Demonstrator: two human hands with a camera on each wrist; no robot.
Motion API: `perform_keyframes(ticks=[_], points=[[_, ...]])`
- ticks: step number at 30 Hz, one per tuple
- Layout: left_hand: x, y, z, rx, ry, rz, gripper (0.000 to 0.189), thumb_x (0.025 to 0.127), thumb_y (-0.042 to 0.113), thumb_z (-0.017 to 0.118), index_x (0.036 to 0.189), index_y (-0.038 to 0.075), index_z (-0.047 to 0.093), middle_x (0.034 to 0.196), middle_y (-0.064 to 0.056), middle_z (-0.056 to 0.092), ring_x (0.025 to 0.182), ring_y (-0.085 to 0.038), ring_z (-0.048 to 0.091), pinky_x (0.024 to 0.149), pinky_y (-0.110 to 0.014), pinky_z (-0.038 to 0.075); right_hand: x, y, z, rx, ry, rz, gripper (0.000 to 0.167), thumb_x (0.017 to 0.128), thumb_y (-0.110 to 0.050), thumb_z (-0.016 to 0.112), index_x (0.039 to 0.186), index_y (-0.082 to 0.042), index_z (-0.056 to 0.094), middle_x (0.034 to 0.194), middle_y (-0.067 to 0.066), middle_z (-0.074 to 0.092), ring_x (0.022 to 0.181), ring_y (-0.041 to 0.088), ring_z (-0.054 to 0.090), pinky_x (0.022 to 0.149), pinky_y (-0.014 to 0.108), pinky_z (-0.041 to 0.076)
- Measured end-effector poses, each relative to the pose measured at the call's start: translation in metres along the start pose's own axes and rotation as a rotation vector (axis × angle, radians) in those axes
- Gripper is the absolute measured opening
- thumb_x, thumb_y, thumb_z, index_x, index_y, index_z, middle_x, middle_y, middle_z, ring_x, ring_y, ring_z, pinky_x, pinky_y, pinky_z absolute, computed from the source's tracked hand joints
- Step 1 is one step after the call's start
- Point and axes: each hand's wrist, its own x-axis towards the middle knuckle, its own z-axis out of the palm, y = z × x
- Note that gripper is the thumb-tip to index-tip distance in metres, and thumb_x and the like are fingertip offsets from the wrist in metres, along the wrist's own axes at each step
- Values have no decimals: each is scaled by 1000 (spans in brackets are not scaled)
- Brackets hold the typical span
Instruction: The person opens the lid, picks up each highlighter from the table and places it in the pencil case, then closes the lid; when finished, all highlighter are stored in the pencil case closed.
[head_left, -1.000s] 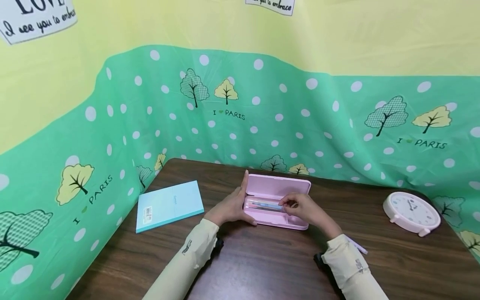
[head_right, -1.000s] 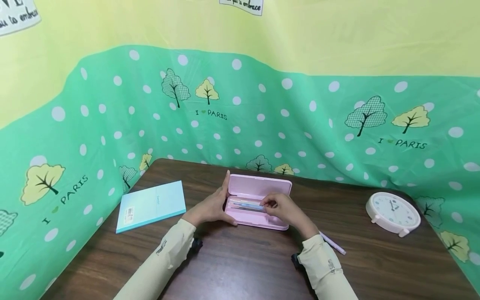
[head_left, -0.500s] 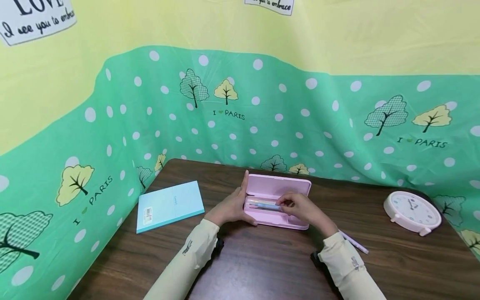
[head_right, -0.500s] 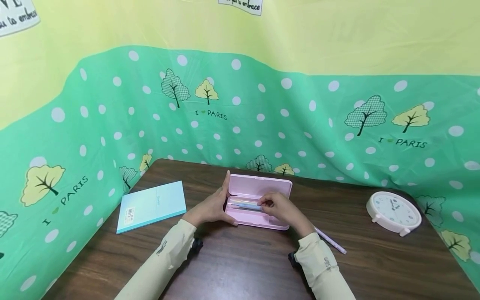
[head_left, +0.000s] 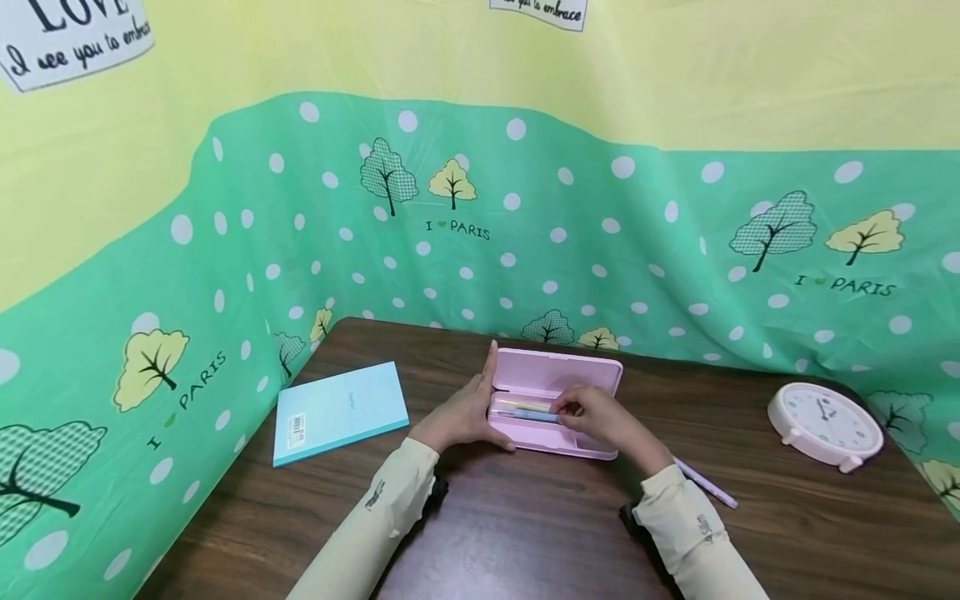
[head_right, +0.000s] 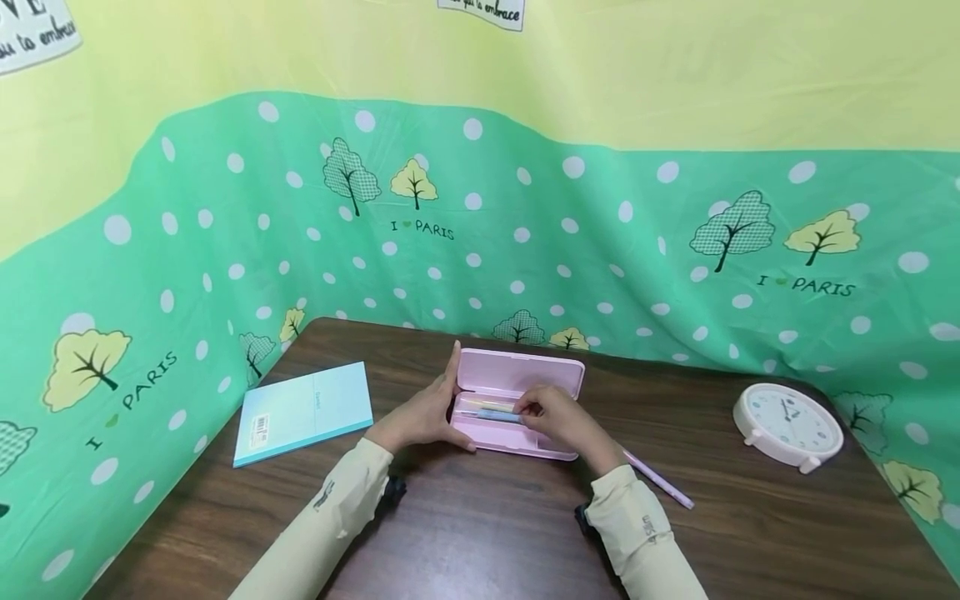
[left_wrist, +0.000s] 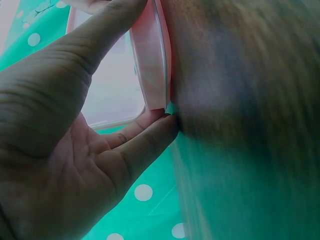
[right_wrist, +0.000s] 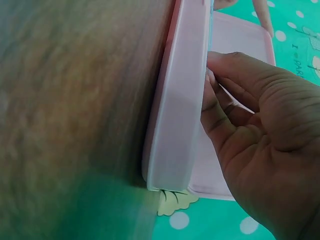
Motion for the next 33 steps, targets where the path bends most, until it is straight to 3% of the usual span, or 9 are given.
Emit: perform_keyframes(ticks=[8,14,23,33], points=[[-1,-2,1,-3,8,9,162,76,37,103,169,22,-29,177,-24,20,156,-39,36,122,-52,38,0,-4,0,-7,-4,-7,11,93,6,79,104,6,78,91,4,68,83,13,62,74,28,56],[1,-4,1,-14,12,53,162,76,45,101,168,25,-31,176,-26,21,153,-42,40,120,-54,42,-10,-6,-9,-37,47,4,12,95,2,78,107,3,79,90,0,68,83,12,60,73,28,55],[0,-1,-3,1,11,18,163,75,37,103,169,23,-30,174,-25,25,152,-38,41,121,-52,40,-40,-4,-25,-67,120,25,14,95,1,79,109,-2,80,86,-6,64,80,9,58,69,26,53],[0,-1,-4,-1,0,22,164,75,36,104,169,23,-30,175,-25,22,155,-38,38,122,-51,39,-89,12,-45,-131,184,77,13,97,-5,81,110,-4,79,90,-7,64,82,4,58,71,26,55]])
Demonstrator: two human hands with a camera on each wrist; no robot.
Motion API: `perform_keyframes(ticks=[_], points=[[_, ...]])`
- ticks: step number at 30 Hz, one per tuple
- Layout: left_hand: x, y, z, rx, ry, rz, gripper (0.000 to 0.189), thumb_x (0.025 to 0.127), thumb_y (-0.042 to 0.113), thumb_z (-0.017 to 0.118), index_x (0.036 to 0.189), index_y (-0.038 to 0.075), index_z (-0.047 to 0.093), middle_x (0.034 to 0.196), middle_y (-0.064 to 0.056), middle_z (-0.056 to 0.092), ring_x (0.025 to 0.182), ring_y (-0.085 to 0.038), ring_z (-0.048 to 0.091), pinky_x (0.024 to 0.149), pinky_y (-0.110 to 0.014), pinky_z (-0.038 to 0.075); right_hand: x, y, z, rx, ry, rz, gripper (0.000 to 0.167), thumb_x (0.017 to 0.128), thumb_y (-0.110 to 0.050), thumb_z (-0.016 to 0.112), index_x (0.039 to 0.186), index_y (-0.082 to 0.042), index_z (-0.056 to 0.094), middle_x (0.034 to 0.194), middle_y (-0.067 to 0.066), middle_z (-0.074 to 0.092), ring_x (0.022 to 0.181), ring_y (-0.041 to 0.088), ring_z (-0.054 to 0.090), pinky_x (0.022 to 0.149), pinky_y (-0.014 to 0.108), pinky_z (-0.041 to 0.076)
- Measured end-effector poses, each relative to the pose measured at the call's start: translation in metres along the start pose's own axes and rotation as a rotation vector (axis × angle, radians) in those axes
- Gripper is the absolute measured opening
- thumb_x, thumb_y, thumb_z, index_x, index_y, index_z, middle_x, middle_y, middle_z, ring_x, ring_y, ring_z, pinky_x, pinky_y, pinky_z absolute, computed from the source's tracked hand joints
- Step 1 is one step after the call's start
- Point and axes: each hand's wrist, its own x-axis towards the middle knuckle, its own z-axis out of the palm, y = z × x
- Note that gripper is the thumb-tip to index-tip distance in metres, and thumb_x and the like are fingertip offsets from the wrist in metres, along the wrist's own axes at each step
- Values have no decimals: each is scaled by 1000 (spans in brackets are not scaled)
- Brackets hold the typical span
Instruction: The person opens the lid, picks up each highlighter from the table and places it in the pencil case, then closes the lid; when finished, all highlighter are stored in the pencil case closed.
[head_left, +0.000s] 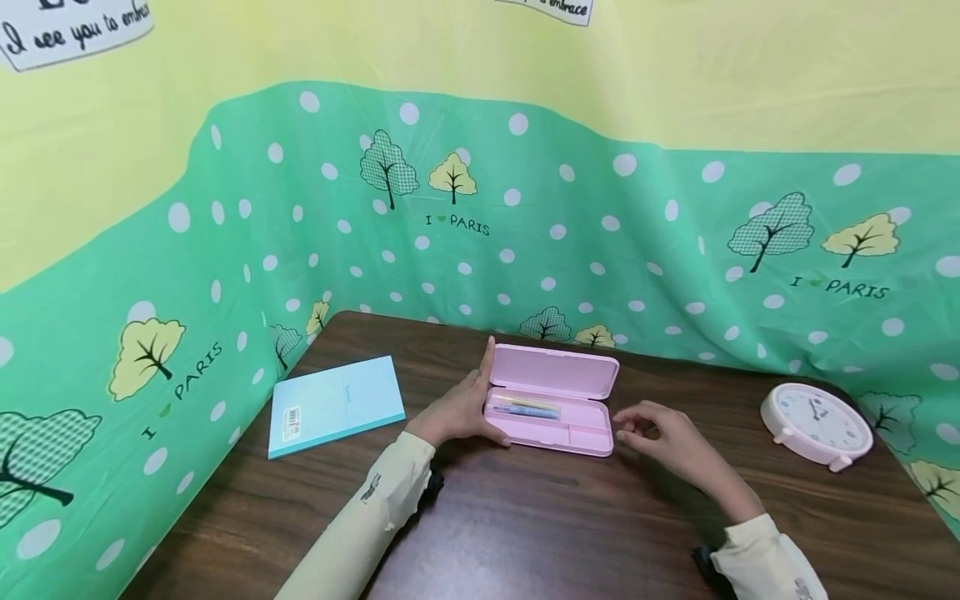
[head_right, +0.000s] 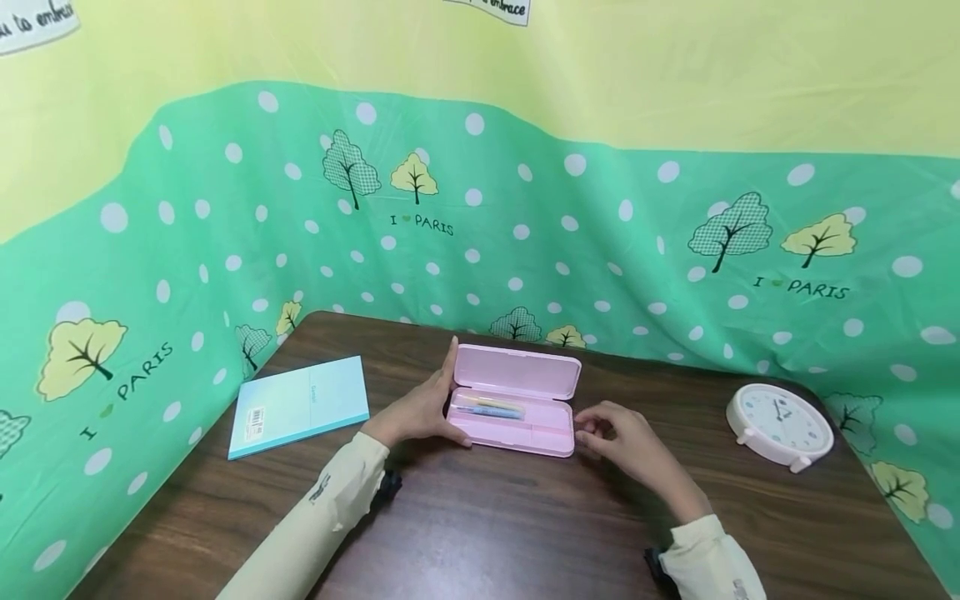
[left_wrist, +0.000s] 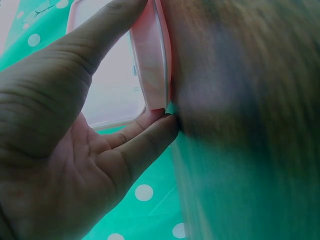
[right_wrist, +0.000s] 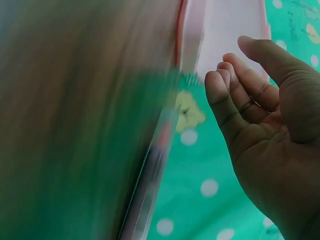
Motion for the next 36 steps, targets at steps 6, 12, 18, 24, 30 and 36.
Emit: perform_keyframes(ticks=[6,12,18,24,30,36], points=[[0,2,1,17,7,-8,165,74,38,104,168,22,-30,175,-27,23,156,-38,36,123,-50,39,-30,19,-20,-25,15,99,14,100,-11,80,114,-7,80,96,-3,69,84,3,59,72,26,54],[-1,-1,-3,16,5,-20,163,75,39,103,169,21,-28,176,-25,20,157,-39,36,122,-51,39,-52,37,-36,-53,37,149,13,100,-9,79,114,-7,80,105,3,76,84,0,59,69,25,53],[2,-6,-1,-8,11,27,163,75,44,102,170,19,-27,179,-23,15,158,-40,34,122,-52,38,-76,49,-52,-51,38,218,15,100,-7,78,114,-2,79,103,6,76,79,-1,58,64,26,52],[3,-5,1,-9,2,22,164,74,43,103,169,22,-29,179,-22,14,159,-39,32,123,-51,37,-92,58,-64,-49,-32,316,19,102,-8,76,119,2,77,97,2,72,78,2,55,64,27,49],[3,-3,0,-12,-4,-6,164,74,38,104,170,19,-28,180,-20,12,160,-37,31,124,-51,37,-97,65,-70,27,-140,382,27,103,-6,73,125,8,72,99,3,72,81,2,57,66,27,50],[10,-18,7,-19,15,43,166,72,52,102,169,23,-30,178,-25,16,158,-42,33,122,-53,39,-100,71,-70,84,-197,404,30,102,-8,74,126,10,70,104,5,71,83,2,58,66,28,53]])
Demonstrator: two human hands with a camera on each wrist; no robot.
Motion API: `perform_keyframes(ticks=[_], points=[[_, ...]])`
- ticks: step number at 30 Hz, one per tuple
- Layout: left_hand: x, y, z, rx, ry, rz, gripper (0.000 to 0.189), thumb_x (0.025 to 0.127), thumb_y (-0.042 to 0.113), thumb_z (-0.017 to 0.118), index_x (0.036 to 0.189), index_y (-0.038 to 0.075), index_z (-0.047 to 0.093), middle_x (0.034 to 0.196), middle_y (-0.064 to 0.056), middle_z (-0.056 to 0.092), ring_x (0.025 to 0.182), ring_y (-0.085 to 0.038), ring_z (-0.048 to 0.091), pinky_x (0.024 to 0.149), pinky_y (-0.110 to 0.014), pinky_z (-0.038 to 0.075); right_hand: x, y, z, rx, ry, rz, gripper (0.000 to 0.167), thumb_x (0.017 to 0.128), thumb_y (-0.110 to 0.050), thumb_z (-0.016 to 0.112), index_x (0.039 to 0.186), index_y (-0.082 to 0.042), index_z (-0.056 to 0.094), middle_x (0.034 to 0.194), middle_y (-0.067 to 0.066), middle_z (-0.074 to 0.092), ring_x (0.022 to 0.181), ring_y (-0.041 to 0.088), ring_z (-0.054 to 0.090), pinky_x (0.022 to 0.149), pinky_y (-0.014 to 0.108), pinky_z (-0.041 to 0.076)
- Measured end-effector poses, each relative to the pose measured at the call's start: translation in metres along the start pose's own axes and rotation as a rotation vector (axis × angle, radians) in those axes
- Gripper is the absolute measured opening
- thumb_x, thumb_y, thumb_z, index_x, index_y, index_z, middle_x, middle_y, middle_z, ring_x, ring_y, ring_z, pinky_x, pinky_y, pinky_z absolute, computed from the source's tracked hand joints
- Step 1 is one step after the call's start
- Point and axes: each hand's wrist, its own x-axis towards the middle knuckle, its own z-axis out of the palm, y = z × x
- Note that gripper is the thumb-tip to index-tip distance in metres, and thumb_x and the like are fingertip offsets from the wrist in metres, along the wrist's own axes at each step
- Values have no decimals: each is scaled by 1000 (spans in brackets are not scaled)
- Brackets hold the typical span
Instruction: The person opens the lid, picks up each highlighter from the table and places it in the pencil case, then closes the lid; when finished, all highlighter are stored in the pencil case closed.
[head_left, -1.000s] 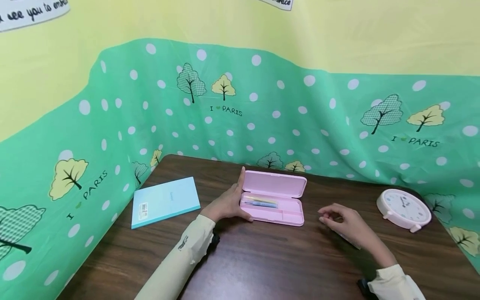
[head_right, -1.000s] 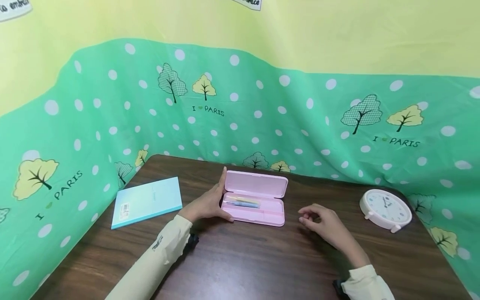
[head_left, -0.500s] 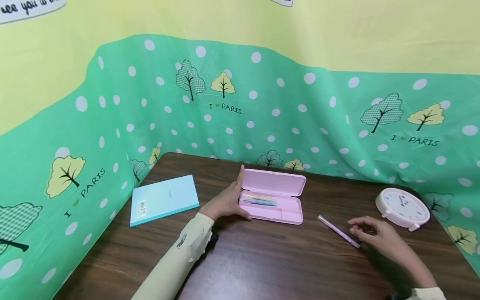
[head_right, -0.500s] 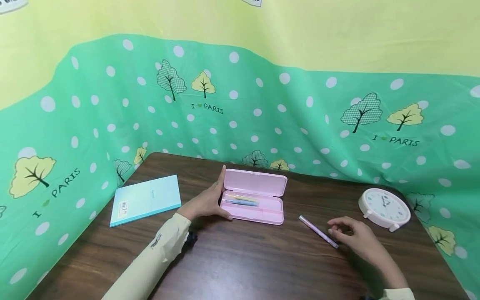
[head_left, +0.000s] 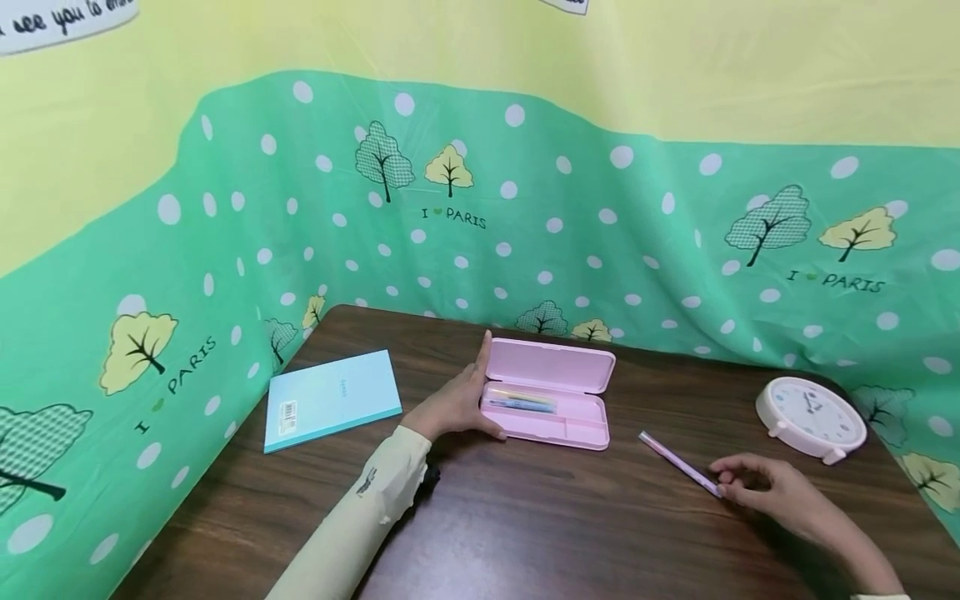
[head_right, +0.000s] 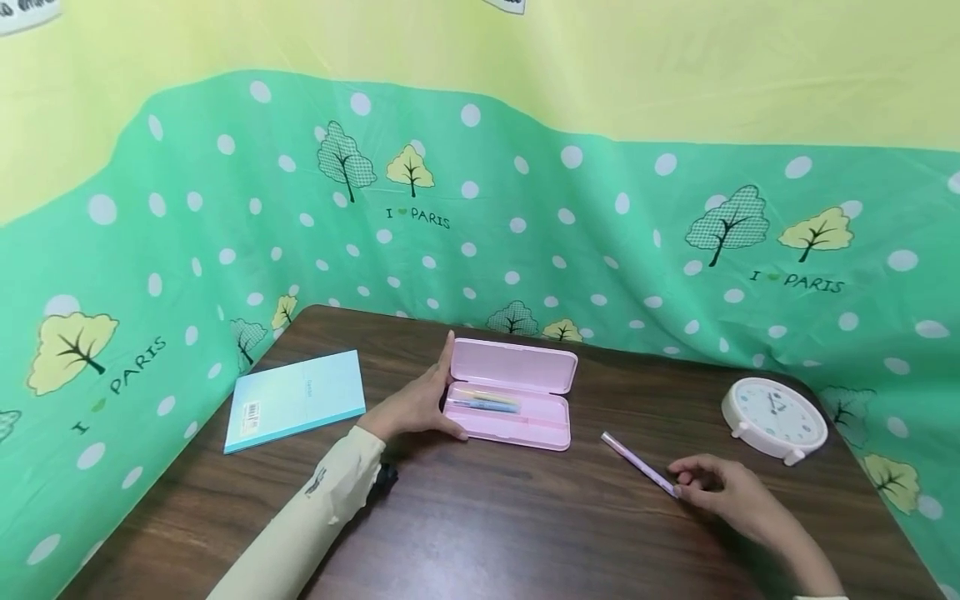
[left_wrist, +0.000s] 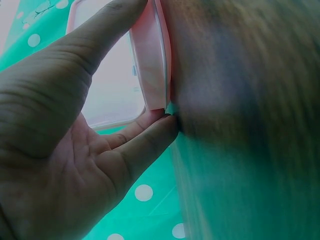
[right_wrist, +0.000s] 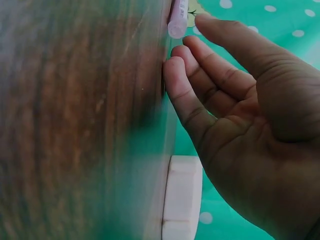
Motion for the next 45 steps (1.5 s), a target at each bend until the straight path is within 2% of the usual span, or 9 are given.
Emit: perform_keyframes(ticks=[4,6,9,12,22,31,38,41,45], points=[[2,-3,4,2,0,18,166,71,63,98,168,27,-30,176,-27,21,156,-42,36,120,-54,41,-4,4,1,-26,14,-55,29,101,-8,77,123,9,71,102,3,69,83,0,58,68,26,52],[-1,8,0,-25,-15,-2,167,71,54,102,168,26,-30,176,-27,19,157,-43,34,122,-57,38,-5,6,2,-32,23,-78,27,100,-8,78,122,9,71,100,-1,68,83,-2,57,69,25,52],[-3,11,0,-4,-18,-13,166,73,45,103,168,22,-31,175,-28,20,157,-42,34,122,-55,38,-5,6,4,-48,39,-118,24,99,-6,78,118,8,72,97,-4,67,82,-2,57,69,24,51],[-5,18,-3,11,-24,-38,164,74,37,103,168,20,-30,176,-27,19,158,-40,33,123,-53,38,-2,4,6,-63,46,-121,21,99,-5,78,116,7,73,95,-3,66,81,-2,56,69,24,51],[-4,19,-5,32,-20,-63,162,76,42,102,169,24,-30,179,-23,14,161,-39,28,124,-53,37,2,0,3,-147,46,-89,11,101,-2,74,112,0,76,95,-1,67,81,-1,52,70,25,50],[-7,21,-5,24,-23,-77,163,75,41,103,169,24,-30,179,-22,14,161,-39,27,124,-52,37,4,2,5,-169,135,-128,10,98,-2,77,106,-7,78,96,-3,69,83,-1,51,71,24,47],[-6,16,-7,34,-13,-63,165,73,44,103,167,27,-32,177,-25,19,159,-40,32,122,-55,38,22,-12,10,-137,210,-242,13,94,3,79,102,-7,77,89,-9,68,80,-1,52,66,21,45],[-3,8,-5,32,-11,-45,166,73,47,103,167,27,-33,177,-24,19,158,-38,33,123,-51,38,32,-21,14,-119,216,-293,14,94,5,79,101,-8,77,88,-9,66,79,-2,52,65,21,46],[-2,7,-3,21,-10,-27,166,73,46,103,167,24,-32,176,-25,21,156,-39,36,122,-52,39,47,-36,17,-112,187,-302,13,96,2,78,102,-9,77,89,-8,65,80,-1,53,66,25,49]])
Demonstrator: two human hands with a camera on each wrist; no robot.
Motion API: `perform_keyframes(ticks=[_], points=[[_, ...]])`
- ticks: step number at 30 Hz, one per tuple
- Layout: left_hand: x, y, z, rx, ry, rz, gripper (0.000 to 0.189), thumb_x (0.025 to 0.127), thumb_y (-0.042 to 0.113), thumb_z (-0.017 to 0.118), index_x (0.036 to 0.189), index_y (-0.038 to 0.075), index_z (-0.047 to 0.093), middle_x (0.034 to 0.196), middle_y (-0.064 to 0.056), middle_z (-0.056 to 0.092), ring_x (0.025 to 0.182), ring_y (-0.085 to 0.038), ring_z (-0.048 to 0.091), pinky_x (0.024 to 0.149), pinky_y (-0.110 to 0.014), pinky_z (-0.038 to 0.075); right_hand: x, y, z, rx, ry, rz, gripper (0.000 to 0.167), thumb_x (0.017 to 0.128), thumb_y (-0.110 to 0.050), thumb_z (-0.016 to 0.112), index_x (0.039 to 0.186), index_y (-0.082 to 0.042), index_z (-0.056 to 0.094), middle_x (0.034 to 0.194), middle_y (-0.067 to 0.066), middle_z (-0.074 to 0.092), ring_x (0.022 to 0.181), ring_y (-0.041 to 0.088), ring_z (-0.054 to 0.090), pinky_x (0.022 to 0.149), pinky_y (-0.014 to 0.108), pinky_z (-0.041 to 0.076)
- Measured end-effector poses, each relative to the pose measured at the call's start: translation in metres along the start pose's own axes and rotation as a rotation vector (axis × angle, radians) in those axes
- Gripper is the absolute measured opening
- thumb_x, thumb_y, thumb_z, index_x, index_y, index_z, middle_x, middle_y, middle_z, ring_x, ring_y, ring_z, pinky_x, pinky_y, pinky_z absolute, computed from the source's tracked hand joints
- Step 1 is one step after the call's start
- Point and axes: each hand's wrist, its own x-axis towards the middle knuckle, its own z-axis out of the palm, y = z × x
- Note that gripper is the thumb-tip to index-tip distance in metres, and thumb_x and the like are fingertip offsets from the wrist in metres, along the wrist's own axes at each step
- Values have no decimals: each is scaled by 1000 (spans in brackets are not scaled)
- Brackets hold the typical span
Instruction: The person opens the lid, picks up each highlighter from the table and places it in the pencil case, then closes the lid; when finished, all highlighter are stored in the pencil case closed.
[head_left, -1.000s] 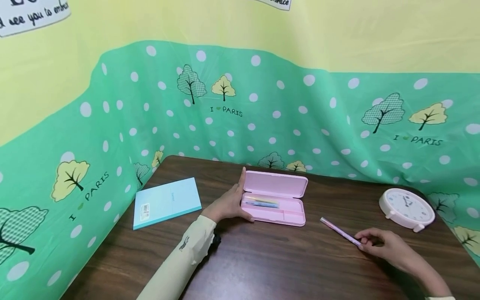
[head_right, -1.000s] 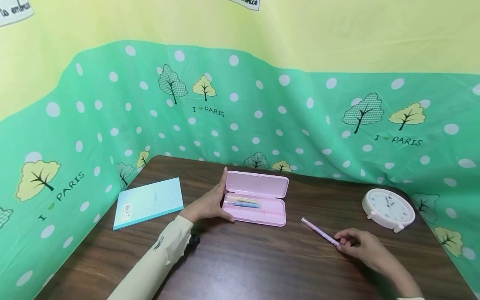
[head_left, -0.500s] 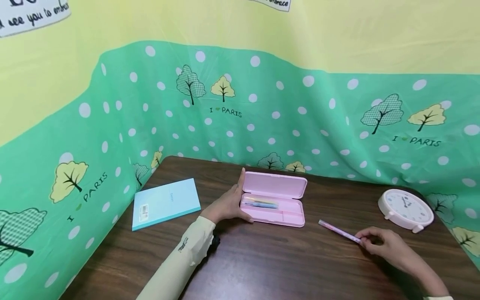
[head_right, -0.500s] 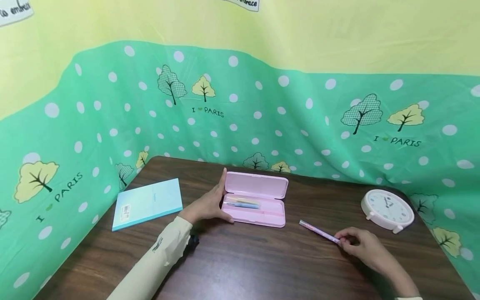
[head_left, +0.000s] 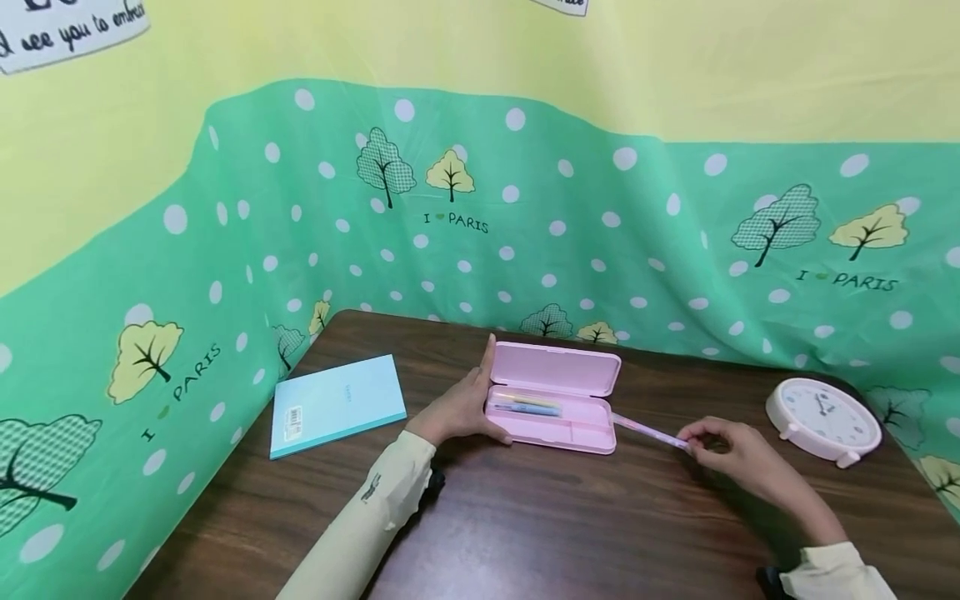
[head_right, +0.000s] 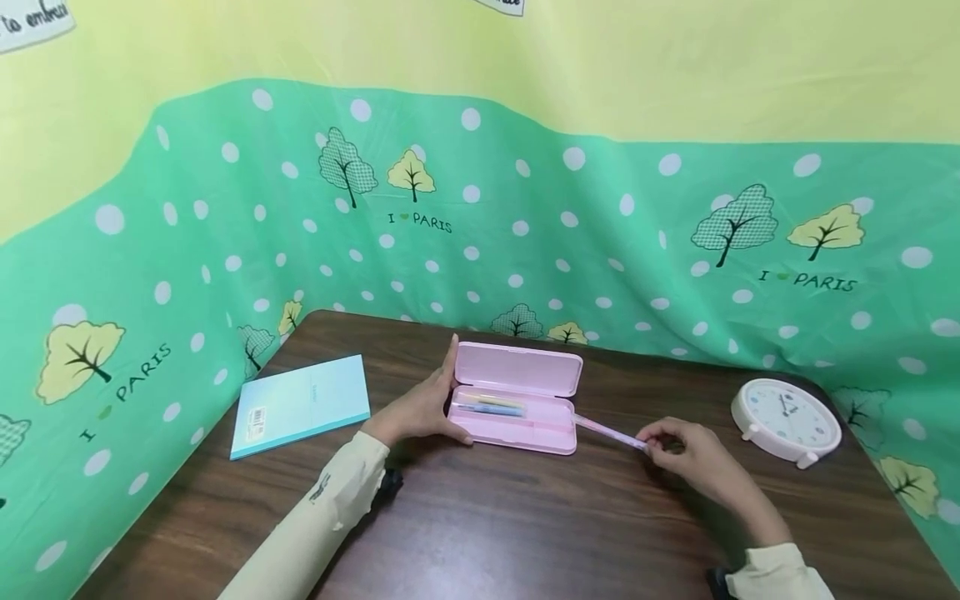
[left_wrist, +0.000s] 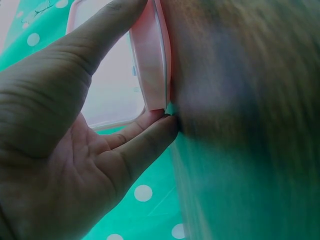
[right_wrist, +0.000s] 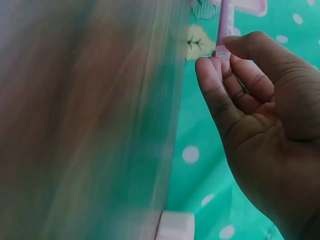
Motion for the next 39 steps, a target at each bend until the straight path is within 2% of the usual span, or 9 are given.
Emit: perform_keyframes(ticks=[3,6,7,13,14,20,28,35,39], points=[[-4,10,-3,1,-9,-21,164,75,41,103,168,22,-31,175,-26,21,156,-41,36,122,-54,39,12,-8,4,31,-25,-2,12,97,1,77,103,-9,77,90,-6,66,80,1,54,66,25,50],[-4,12,-4,10,-10,-30,163,75,42,102,168,23,-31,176,-26,21,156,-40,36,122,-54,39,22,-16,9,75,-39,-21,11,97,2,76,103,-8,77,91,-4,66,80,2,55,65,25,51],[-2,6,-1,19,-1,-10,165,74,48,102,168,24,-32,176,-25,20,157,-39,36,122,-52,40,25,-18,12,89,-38,-30,12,96,2,76,102,-8,77,91,-4,67,79,3,56,64,25,51],[-2,7,0,16,-3,-11,166,74,48,102,167,29,-34,176,-25,21,156,-39,37,122,-52,40,41,-30,24,126,-50,-81,12,96,3,77,102,-6,77,89,-4,65,80,4,56,65,25,50],[-3,15,-3,10,-10,-33,164,75,43,102,167,28,-33,175,-26,22,155,-41,38,121,-54,40,44,-32,26,127,-58,-80,11,96,3,77,103,-6,77,89,-3,65,80,4,56,66,25,50],[-4,14,-2,25,-17,-63,164,75,42,102,167,28,-33,175,-23,24,155,-37,39,122,-51,40,60,-46,38,138,-91,-44,10,98,-1,78,107,-5,78,93,-1,66,85,9,57,72,26,52],[-6,12,-1,27,-4,-43,164,75,41,103,169,24,-30,173,-24,27,152,-38,42,121,-52,40,82,-57,56,160,-96,-75,11,97,1,76,107,-3,79,96,2,69,87,14,59,76,27,54],[-6,11,1,33,7,-40,164,74,41,103,169,24,-29,172,-24,29,151,-36,43,121,-51,41,99,-67,72,180,-85,-108,11,97,4,74,106,0,80,96,5,71,86,15,61,72,26,53],[-6,13,1,35,9,-48,164,74,41,103,169,25,-29,171,-23,31,150,-36,43,121,-51,41,106,-72,81,224,-90,-86,11,98,4,74,108,2,79,98,8,71,85,17,62,70,26,55]])
